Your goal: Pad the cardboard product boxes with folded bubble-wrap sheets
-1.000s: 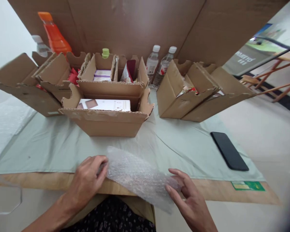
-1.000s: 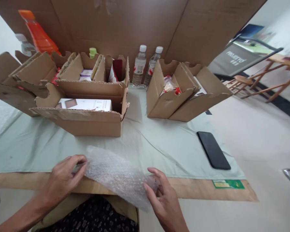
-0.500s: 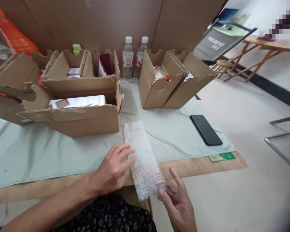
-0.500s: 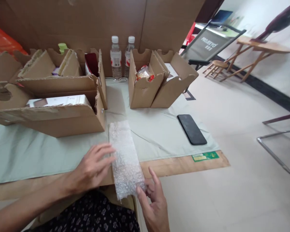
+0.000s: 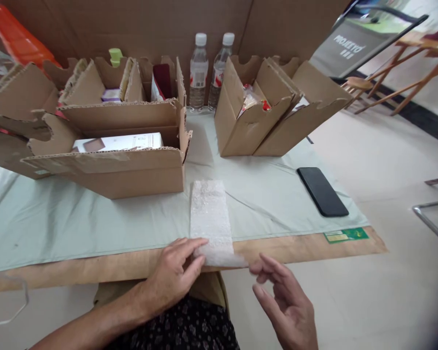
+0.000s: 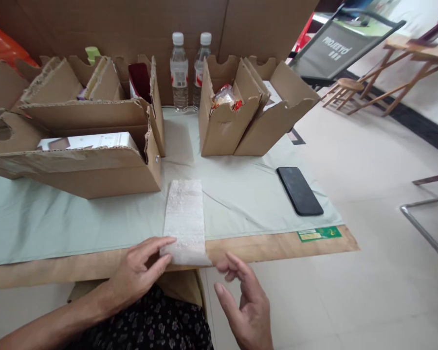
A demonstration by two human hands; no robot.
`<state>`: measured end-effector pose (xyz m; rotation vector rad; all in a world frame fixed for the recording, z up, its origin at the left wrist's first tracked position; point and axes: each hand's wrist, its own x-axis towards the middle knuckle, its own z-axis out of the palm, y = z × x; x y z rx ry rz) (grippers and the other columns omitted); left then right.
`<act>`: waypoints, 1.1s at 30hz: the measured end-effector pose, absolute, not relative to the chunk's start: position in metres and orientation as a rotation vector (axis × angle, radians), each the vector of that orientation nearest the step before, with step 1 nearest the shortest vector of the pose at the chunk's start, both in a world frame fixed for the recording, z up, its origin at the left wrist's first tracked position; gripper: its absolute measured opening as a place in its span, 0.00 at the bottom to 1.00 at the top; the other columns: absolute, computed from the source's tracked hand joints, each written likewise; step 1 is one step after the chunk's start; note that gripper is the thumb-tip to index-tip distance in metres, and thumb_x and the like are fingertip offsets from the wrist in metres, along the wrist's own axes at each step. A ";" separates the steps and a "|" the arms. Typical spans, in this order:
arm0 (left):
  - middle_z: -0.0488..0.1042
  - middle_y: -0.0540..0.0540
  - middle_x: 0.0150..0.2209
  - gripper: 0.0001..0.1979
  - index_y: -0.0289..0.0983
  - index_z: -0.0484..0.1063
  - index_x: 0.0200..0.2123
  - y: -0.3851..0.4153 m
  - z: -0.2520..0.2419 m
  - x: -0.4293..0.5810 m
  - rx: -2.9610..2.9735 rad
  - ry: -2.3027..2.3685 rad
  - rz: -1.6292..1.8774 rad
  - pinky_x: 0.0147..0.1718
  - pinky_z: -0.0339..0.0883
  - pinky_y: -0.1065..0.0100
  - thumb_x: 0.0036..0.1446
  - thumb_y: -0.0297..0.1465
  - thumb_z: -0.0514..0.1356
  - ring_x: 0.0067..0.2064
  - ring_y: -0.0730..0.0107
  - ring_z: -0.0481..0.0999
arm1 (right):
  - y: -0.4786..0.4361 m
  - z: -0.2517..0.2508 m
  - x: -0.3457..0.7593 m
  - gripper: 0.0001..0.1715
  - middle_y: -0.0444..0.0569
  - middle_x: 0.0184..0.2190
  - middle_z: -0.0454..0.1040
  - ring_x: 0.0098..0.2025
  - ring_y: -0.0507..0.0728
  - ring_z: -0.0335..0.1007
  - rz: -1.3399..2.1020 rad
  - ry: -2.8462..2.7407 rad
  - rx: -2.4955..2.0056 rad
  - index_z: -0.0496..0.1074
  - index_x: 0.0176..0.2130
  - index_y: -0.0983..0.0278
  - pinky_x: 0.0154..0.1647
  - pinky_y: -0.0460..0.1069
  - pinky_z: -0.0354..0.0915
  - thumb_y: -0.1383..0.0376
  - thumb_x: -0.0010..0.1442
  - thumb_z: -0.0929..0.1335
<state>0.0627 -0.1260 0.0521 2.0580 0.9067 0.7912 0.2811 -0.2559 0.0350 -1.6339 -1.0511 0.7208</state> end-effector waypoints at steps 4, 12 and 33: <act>0.79 0.48 0.35 0.16 0.38 0.73 0.56 -0.124 0.051 0.063 2.057 1.063 0.756 0.32 0.72 0.68 0.66 0.26 0.58 0.30 0.71 0.73 | -0.229 0.037 0.279 0.38 0.54 0.55 0.78 0.51 0.61 0.77 0.480 -1.412 -1.691 0.62 0.69 0.56 0.50 0.55 0.75 0.58 0.65 0.74; 0.76 0.41 0.42 0.20 0.35 0.66 0.61 -0.121 0.039 0.062 2.470 1.081 0.914 0.41 0.73 0.57 0.68 0.27 0.59 0.43 0.57 0.75 | -0.189 0.022 0.253 0.24 0.47 0.32 0.75 0.32 0.58 0.73 0.032 -1.680 -1.767 0.65 0.64 0.63 0.37 0.55 0.71 0.64 0.72 0.65; 0.79 0.48 0.34 0.07 0.38 0.74 0.42 -0.106 0.055 0.062 2.297 0.897 0.738 0.40 0.68 0.60 0.67 0.23 0.57 0.37 0.64 0.76 | -0.185 0.044 0.273 0.17 0.48 0.37 0.79 0.38 0.59 0.73 0.180 -1.885 -1.573 0.69 0.57 0.61 0.41 0.54 0.68 0.70 0.70 0.65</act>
